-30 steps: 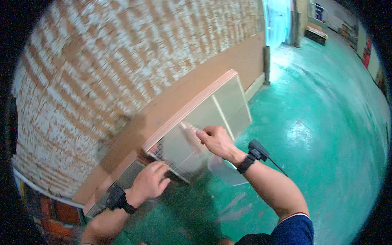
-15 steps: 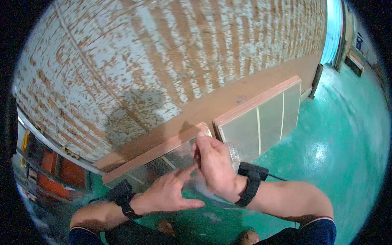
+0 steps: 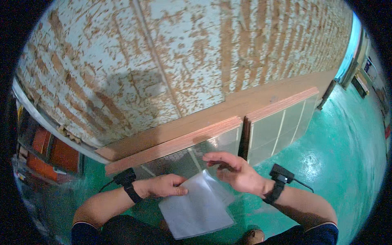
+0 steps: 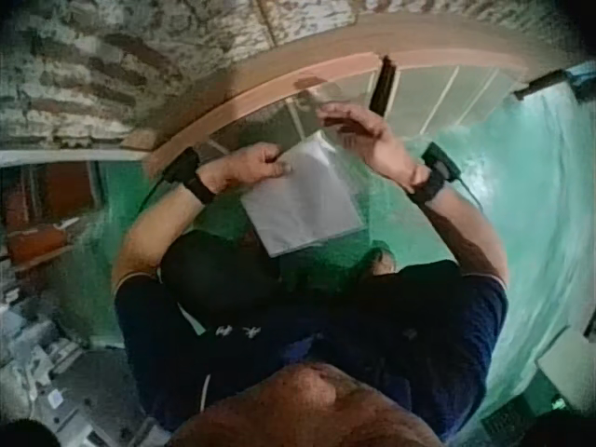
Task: Sorting and inspecting copper sheets on a fabrication floor according to a process card.
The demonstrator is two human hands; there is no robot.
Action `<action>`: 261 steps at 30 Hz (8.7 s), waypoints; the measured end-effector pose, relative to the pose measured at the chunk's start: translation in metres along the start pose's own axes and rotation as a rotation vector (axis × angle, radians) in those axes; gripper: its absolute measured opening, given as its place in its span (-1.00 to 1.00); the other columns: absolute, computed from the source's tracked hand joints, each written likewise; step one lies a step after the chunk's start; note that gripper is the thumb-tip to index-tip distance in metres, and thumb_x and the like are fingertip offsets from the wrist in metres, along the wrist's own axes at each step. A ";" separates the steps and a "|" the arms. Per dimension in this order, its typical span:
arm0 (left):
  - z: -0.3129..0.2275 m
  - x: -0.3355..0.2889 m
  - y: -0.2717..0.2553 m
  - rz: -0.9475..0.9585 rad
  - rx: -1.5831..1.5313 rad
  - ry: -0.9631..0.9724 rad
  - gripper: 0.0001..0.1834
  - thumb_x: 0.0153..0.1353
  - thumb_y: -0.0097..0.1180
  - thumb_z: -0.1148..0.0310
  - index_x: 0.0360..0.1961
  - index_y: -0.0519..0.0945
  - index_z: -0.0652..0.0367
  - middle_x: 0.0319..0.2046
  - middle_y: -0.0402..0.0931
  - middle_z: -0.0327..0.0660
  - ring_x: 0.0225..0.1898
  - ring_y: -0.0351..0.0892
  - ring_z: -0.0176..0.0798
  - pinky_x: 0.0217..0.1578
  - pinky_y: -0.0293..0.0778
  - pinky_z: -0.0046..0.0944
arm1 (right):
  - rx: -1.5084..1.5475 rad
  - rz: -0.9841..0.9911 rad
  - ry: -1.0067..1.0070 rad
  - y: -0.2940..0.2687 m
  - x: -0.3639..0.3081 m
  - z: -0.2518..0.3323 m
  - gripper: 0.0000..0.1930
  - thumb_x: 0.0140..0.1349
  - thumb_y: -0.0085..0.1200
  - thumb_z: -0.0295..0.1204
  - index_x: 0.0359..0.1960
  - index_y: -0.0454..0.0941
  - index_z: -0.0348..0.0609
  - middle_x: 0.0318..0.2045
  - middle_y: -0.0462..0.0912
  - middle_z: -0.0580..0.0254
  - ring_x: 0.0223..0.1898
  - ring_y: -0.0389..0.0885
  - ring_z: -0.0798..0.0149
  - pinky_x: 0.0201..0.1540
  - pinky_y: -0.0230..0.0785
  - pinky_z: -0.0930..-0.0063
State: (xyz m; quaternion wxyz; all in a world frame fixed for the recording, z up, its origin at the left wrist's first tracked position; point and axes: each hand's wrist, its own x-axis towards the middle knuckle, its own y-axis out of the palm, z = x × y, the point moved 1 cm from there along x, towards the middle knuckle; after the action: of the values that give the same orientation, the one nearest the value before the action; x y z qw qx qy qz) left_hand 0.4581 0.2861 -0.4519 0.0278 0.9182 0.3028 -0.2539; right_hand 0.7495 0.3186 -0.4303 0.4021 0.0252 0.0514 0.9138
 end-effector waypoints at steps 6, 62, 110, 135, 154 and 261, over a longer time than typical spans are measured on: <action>-0.004 -0.004 0.005 0.064 -0.158 -0.147 -0.46 0.50 0.13 0.08 0.32 0.50 0.23 0.11 0.61 -0.21 0.08 0.54 -0.37 0.14 0.48 -0.24 | -0.520 0.225 -0.242 0.030 0.013 0.002 -0.51 0.17 0.09 -0.74 0.15 0.54 -0.09 0.28 0.48 0.00 0.30 0.47 -0.05 0.27 0.40 0.15; 0.131 -0.166 0.032 -1.929 -0.412 0.247 -0.85 0.53 0.04 0.34 -0.10 0.51 0.22 -0.32 0.40 -0.38 -0.27 0.31 -0.49 -0.20 0.33 -0.38 | -1.407 -0.098 -0.520 0.089 0.088 0.004 -0.63 -0.03 0.39 -0.42 -0.14 0.65 -0.19 -0.05 0.63 0.03 -0.18 0.60 0.01 -0.27 0.57 0.18; 0.126 -0.167 0.030 -1.907 -0.440 0.234 -0.70 0.54 -0.06 0.42 0.17 0.56 0.32 0.07 0.57 -0.14 0.07 0.55 -0.29 0.10 0.54 -0.20 | -1.468 -0.062 -0.463 0.102 0.087 0.007 -0.53 -0.03 0.40 -0.39 -0.03 0.63 -0.26 -0.13 0.58 0.02 -0.23 0.57 0.02 -0.27 0.53 0.16; 0.126 -0.163 0.020 -1.951 -0.521 0.186 -0.68 0.51 0.02 0.33 0.14 0.63 0.26 -0.14 0.60 -0.28 -0.11 0.52 -0.41 -0.05 0.43 -0.36 | -1.513 -0.096 -0.588 0.110 0.091 -0.001 -0.65 -0.01 0.35 -0.37 -0.14 0.69 -0.15 -0.45 0.54 0.29 -0.32 0.50 0.15 -0.36 0.42 0.23; 0.133 -0.163 0.020 -1.895 -0.501 0.215 -0.66 0.50 -0.04 0.32 0.17 0.61 0.19 -0.02 0.59 -0.27 -0.01 0.50 -0.38 0.08 0.39 -0.32 | -1.539 -0.028 -0.499 0.109 0.097 0.006 -0.41 0.04 0.33 -0.32 0.14 0.59 -0.33 -0.33 0.54 0.10 -0.27 0.56 0.06 -0.32 0.47 0.17; 0.135 -0.154 0.013 -1.884 -0.562 0.394 -0.64 0.57 -0.13 0.31 0.13 0.60 0.32 -0.04 0.60 -0.15 0.04 0.53 -0.30 0.11 0.43 -0.27 | -1.467 -0.041 -0.580 0.115 0.098 0.005 -0.55 -0.02 0.36 -0.35 -0.04 0.67 -0.20 -0.14 0.60 0.14 -0.20 0.55 0.10 -0.29 0.51 0.22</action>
State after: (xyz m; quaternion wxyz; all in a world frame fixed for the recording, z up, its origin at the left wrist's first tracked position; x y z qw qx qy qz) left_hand 0.2990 0.1646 -0.4962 -0.0192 0.2898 0.9547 0.0649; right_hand 0.5995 0.3143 -0.4114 0.3301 -0.0103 -0.6710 0.6639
